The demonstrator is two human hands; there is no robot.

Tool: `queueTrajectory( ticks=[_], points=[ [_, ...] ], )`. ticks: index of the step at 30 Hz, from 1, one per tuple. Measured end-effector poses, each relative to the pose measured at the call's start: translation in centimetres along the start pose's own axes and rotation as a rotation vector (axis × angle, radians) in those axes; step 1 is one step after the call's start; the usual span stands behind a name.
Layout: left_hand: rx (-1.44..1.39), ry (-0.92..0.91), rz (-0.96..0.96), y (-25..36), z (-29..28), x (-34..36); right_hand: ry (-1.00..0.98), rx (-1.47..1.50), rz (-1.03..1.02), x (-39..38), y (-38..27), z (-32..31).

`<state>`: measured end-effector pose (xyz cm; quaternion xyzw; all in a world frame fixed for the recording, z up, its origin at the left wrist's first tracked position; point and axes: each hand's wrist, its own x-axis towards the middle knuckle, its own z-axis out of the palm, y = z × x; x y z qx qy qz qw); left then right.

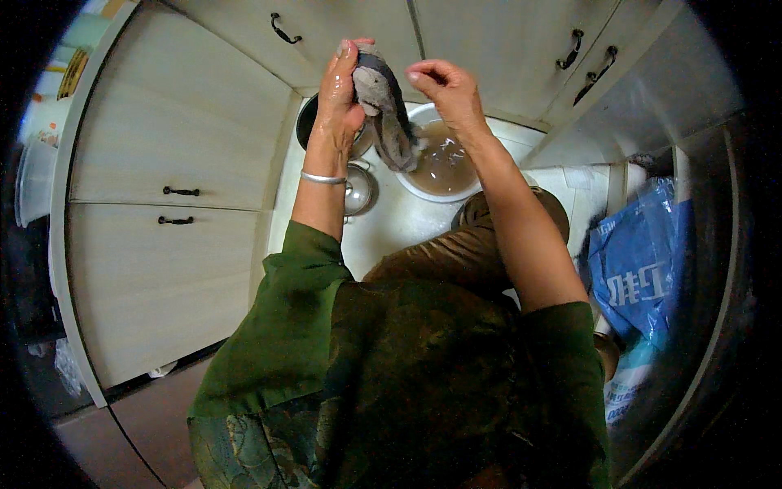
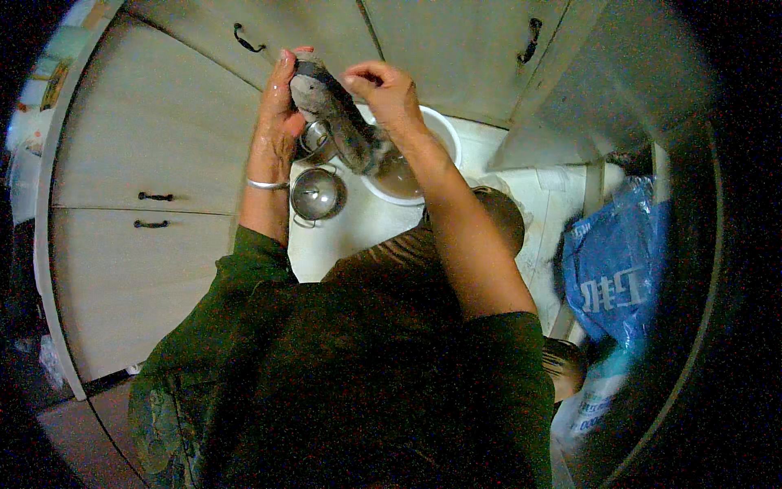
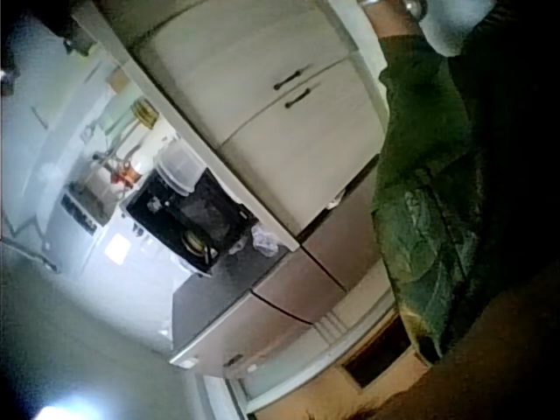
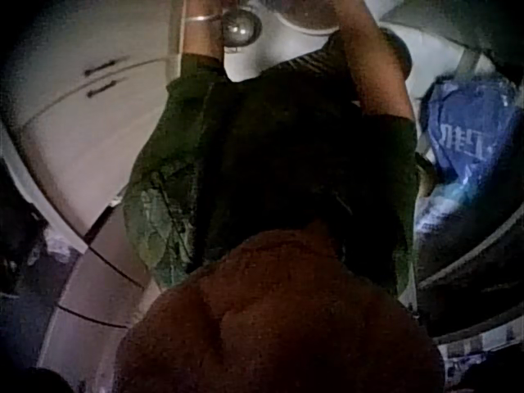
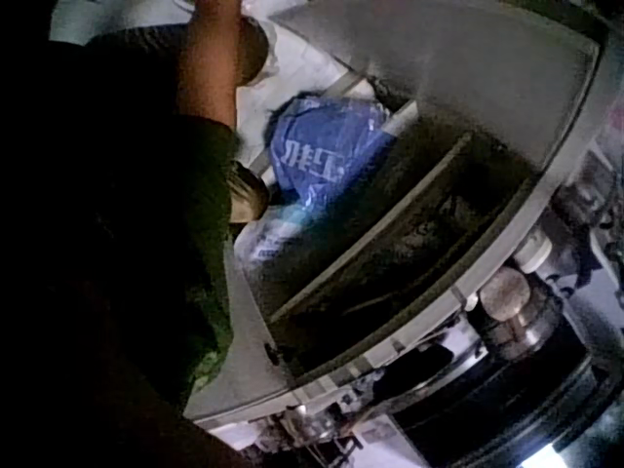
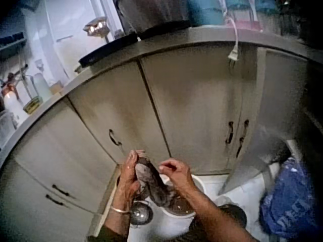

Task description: The person sits on the floor and wipes the exterior of a large blue plastic bag with a cloth. They then dip the cloth into a white bucket of water, wring it out, and continue wiping the bag's surface.

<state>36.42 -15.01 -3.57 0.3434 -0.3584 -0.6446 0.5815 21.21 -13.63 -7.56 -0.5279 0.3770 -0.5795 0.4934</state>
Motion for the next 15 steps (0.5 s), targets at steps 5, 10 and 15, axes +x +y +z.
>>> queueTrajectory(
  ticks=[5,10,15],
  points=[
    [0.055,0.052,-0.022,-0.6,0.7,-0.6,-0.108,0.01,-0.013,-0.5,-0.7,1.5],
    [0.141,0.064,0.015,-1.1,1.2,-0.4,0.025,-0.288,-0.196,-0.7,-0.9,1.7],
    [0.247,0.079,0.032,-1.4,1.3,-0.2,0.026,-0.476,-0.3,-1.0,-1.5,1.4]
  ],
)
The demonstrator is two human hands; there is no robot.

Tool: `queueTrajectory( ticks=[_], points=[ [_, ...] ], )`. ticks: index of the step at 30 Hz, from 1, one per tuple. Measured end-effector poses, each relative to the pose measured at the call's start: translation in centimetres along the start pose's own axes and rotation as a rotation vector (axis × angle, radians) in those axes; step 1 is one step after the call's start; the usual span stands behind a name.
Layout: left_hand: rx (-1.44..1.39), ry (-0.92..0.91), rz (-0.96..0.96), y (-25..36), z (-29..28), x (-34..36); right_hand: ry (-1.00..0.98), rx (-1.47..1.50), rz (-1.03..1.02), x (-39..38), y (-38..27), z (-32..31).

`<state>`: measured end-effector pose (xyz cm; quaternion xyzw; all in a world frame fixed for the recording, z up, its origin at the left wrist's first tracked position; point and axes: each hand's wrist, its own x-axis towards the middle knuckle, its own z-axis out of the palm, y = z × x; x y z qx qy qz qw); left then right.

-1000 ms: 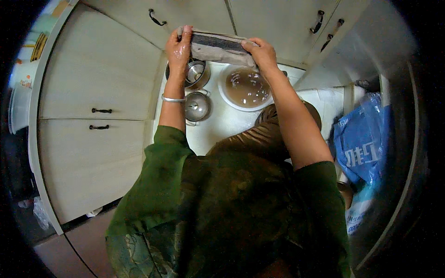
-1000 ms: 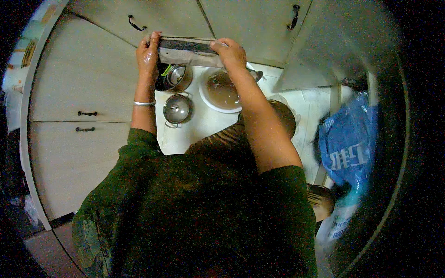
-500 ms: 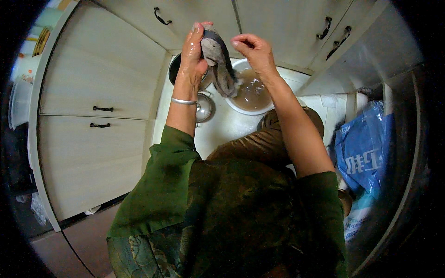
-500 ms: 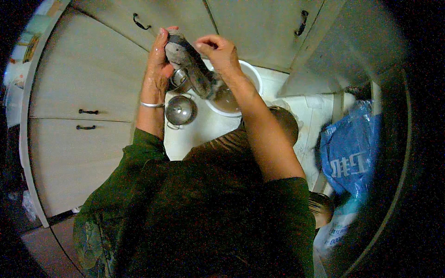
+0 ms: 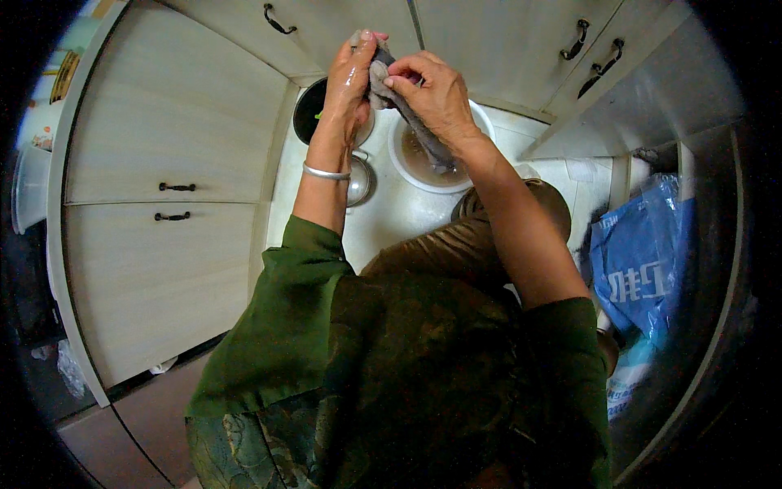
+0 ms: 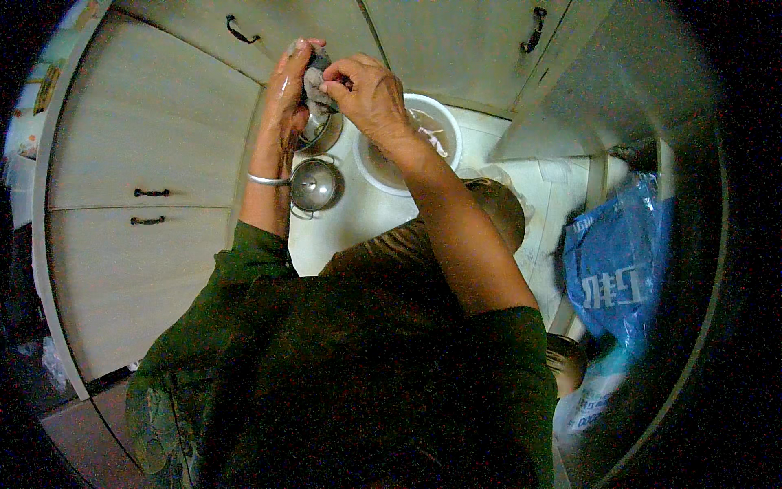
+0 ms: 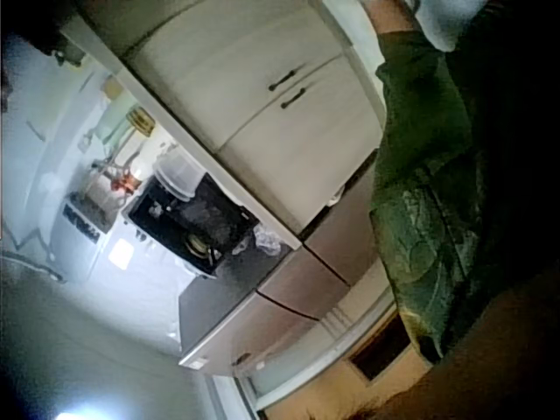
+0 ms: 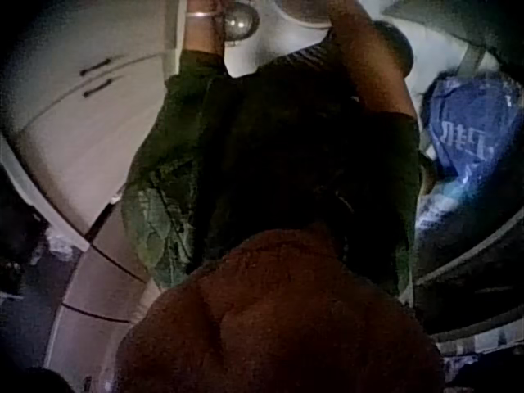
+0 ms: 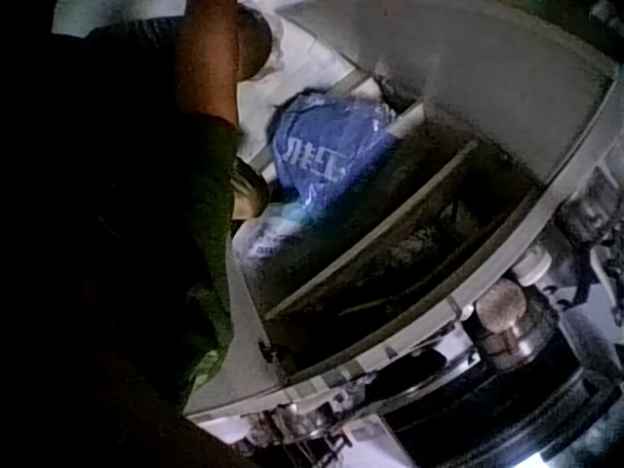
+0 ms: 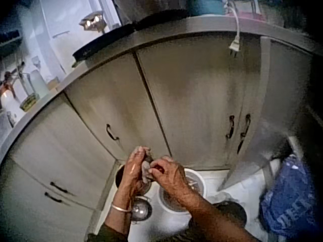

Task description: The person sits on the floor and wipes the exterior of a large blue plastic bag with a cloth. They then dip the cloth into a white bucket of water, wring it out, and continue wiping the bag's surface.

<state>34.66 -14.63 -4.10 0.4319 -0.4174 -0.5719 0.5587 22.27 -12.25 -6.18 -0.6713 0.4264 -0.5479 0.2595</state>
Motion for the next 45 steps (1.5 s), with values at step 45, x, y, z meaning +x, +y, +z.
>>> queueTrajectory(
  ticks=[45],
  points=[
    [0.05,-0.266,-0.154,3.4,-0.5,0.4,-0.123,0.934,0.586,0.0,1.5,-0.3]
  ],
)
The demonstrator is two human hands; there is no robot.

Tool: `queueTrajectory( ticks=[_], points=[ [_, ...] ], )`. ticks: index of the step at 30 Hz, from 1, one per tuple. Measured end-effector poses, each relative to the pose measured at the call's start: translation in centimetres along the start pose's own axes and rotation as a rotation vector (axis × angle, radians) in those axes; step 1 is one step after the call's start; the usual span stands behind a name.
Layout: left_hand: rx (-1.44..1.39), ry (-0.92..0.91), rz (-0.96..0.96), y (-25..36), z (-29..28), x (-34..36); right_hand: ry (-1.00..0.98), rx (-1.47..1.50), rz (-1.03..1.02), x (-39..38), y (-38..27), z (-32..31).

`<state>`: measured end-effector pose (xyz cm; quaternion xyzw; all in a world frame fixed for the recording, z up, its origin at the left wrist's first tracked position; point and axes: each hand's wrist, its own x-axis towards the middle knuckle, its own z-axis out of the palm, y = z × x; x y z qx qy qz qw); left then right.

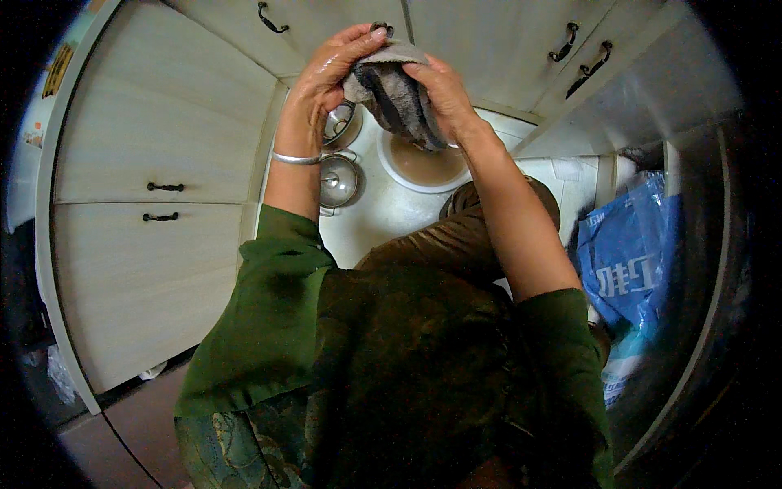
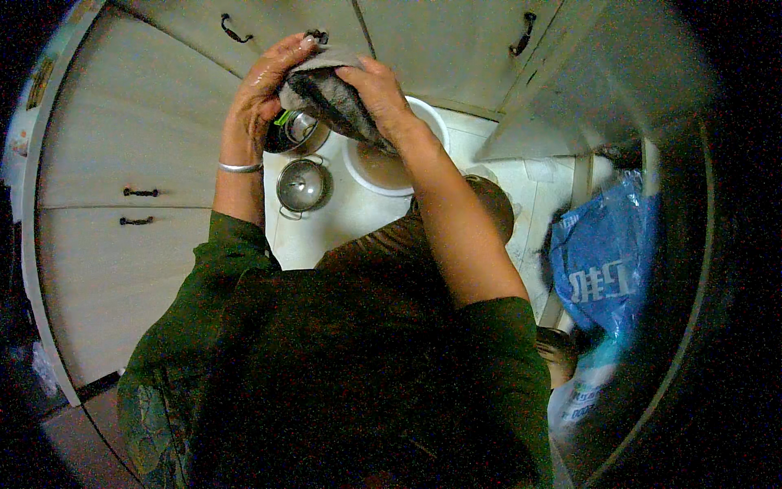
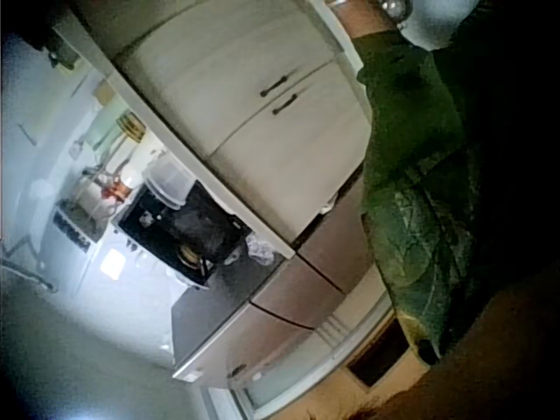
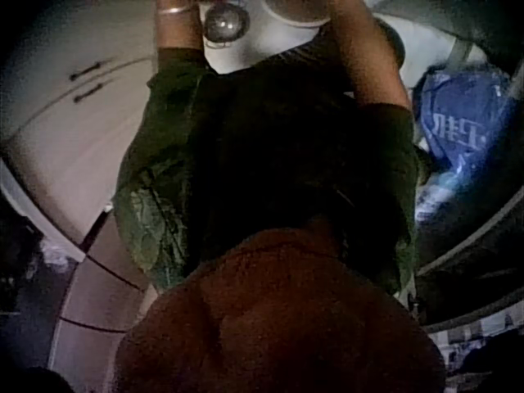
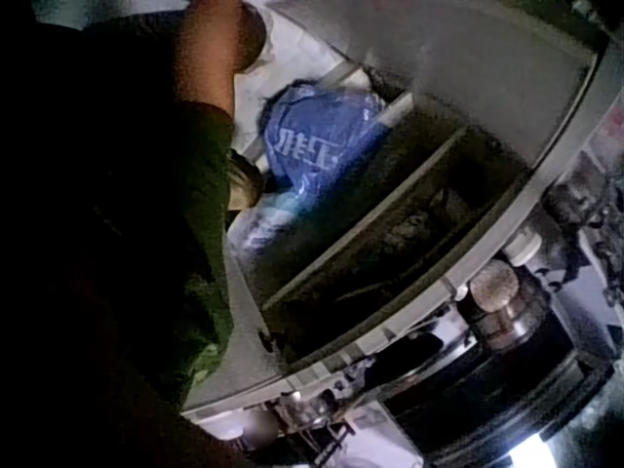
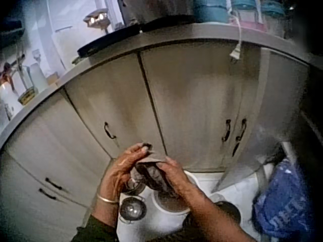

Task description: The person sits on the floor and wipes the exterior of a large blue plastic bag with a cloth. They then dip the cloth into a white bucket of water, wring it out, and continue wiping the bag's surface.

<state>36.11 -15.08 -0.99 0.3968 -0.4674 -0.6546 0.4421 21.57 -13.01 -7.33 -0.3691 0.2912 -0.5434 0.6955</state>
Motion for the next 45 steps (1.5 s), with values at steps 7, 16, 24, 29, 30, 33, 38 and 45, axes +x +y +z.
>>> queueTrajectory(
  ticks=[7,16,24,29,30,33,38,45],
  points=[
    [-0.108,-0.071,0.125,0.5,0.2,1.3,-0.201,-0.293,-0.021,0.1,0.4,-0.2],
    [-0.295,-0.189,0.254,3.3,3.5,0.5,-0.051,-0.643,0.145,0.2,2.5,-0.9],
    [-0.243,0.184,0.435,5.1,-2.0,-1.1,0.306,-0.62,0.211,0.9,2.2,-2.2],
    [0.277,0.523,0.141,-4.2,-9.5,0.8,0.401,-0.292,0.104,0.5,-0.8,-1.3],
    [0.238,0.455,0.022,-7.0,-10.5,1.1,0.384,-0.409,0.066,0.7,-0.7,-1.3],
    [0.606,0.403,-0.017,-11.4,-8.4,0.6,0.339,-0.538,0.012,0.8,0.3,-1.2],
    [0.247,-0.063,0.116,-11.2,-1.9,-0.4,0.308,-0.363,0.042,1.1,0.7,-2.2],
    [0.217,-0.237,0.025,-11.6,0.2,-1.0,0.256,-0.166,-0.014,0.5,0.1,-1.6]
  ],
)
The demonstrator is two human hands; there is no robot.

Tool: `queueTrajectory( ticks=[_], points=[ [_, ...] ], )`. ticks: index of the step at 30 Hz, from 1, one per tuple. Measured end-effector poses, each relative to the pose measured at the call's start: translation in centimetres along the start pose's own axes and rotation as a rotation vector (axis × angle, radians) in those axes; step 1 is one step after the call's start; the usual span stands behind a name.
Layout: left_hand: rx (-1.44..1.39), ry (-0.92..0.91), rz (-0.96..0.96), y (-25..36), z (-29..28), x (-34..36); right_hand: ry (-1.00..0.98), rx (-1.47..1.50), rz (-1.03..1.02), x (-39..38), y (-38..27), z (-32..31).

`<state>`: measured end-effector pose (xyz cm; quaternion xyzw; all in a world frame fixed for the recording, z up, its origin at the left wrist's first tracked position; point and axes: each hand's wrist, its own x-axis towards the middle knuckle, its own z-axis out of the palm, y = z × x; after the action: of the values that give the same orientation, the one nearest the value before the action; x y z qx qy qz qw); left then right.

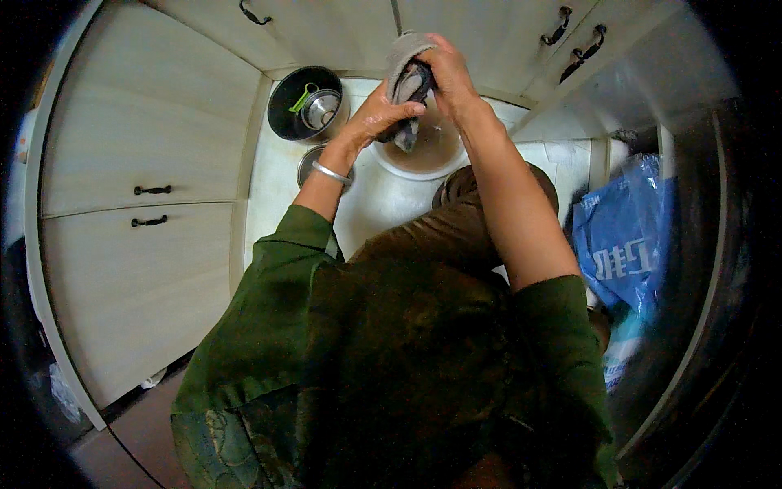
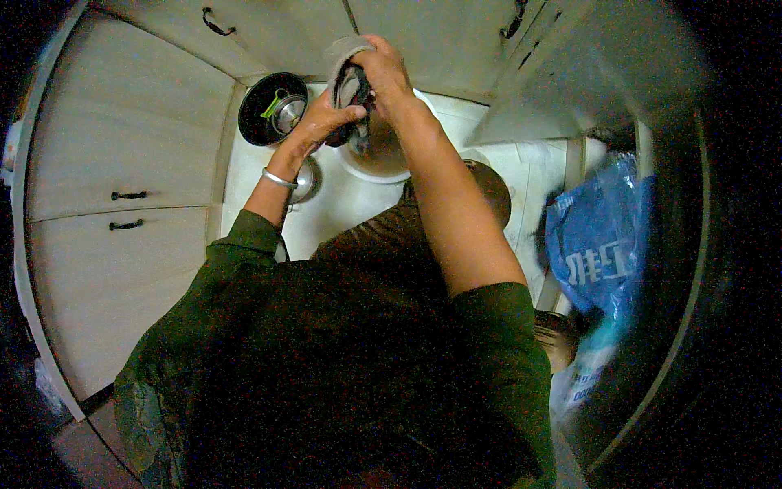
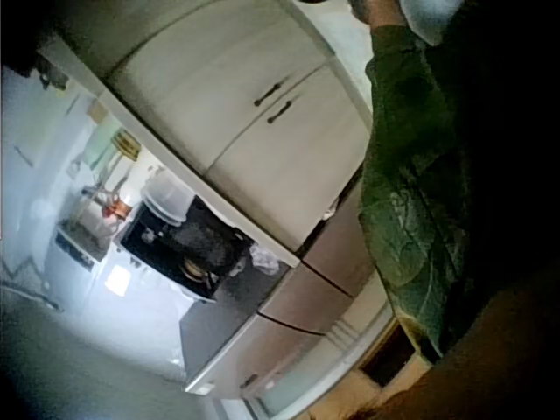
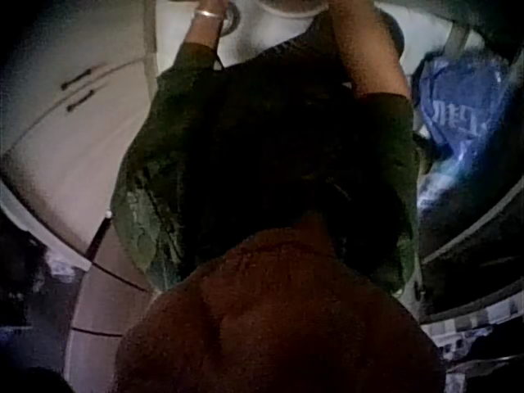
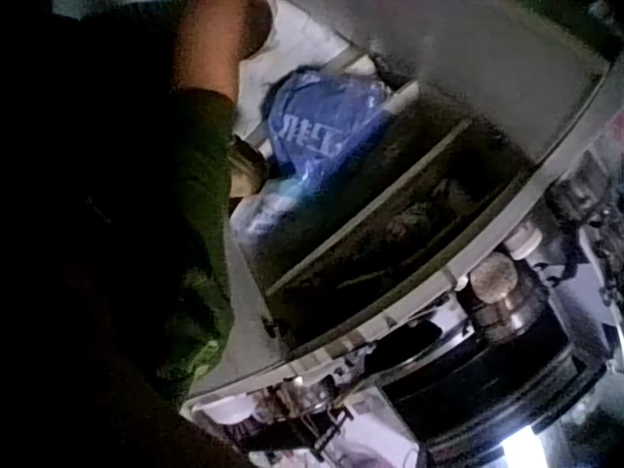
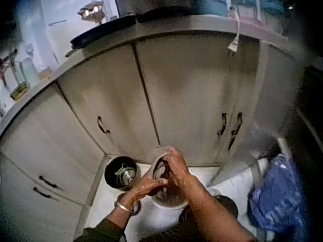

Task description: The person sits on the floor and wipes the exterior of a large blue plastic bag with a cloth. They then dip the cloth into a white bucket of water, wring it out, and continue wiping the bag's surface.

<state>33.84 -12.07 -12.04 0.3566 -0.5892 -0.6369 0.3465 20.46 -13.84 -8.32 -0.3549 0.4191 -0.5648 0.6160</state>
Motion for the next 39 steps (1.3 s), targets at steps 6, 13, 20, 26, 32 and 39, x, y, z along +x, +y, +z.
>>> queueTrajectory(
  ticks=[6,13,20,26,32,39],
  points=[
    [-0.121,-0.049,-0.231,-3.9,-0.3,-0.6,0.102,0.282,0.011,1.2,0.5,-1.6],
    [-0.587,-0.162,-0.399,-3.7,-1.2,-2.9,0.356,-0.307,-0.071,2.3,1.6,-2.8],
    [-1.178,-0.431,-0.332,-6.6,-1.8,-3.7,0.379,-0.815,-0.243,1.0,1.2,-1.9],
    [-1.296,-0.16,-0.327,-4.8,0.2,-4.8,0.173,-1.058,-0.317,0.3,1.5,-1.4],
    [-1.173,0.252,-0.229,-3.5,-1.5,-1.7,-0.433,-1.196,-0.504,-1.2,4.7,0.8],
    [-1.33,-0.279,-0.191,-4.9,-4.9,-1.5,-0.192,-0.565,-0.006,-0.5,1.2,1.1]
  ],
)
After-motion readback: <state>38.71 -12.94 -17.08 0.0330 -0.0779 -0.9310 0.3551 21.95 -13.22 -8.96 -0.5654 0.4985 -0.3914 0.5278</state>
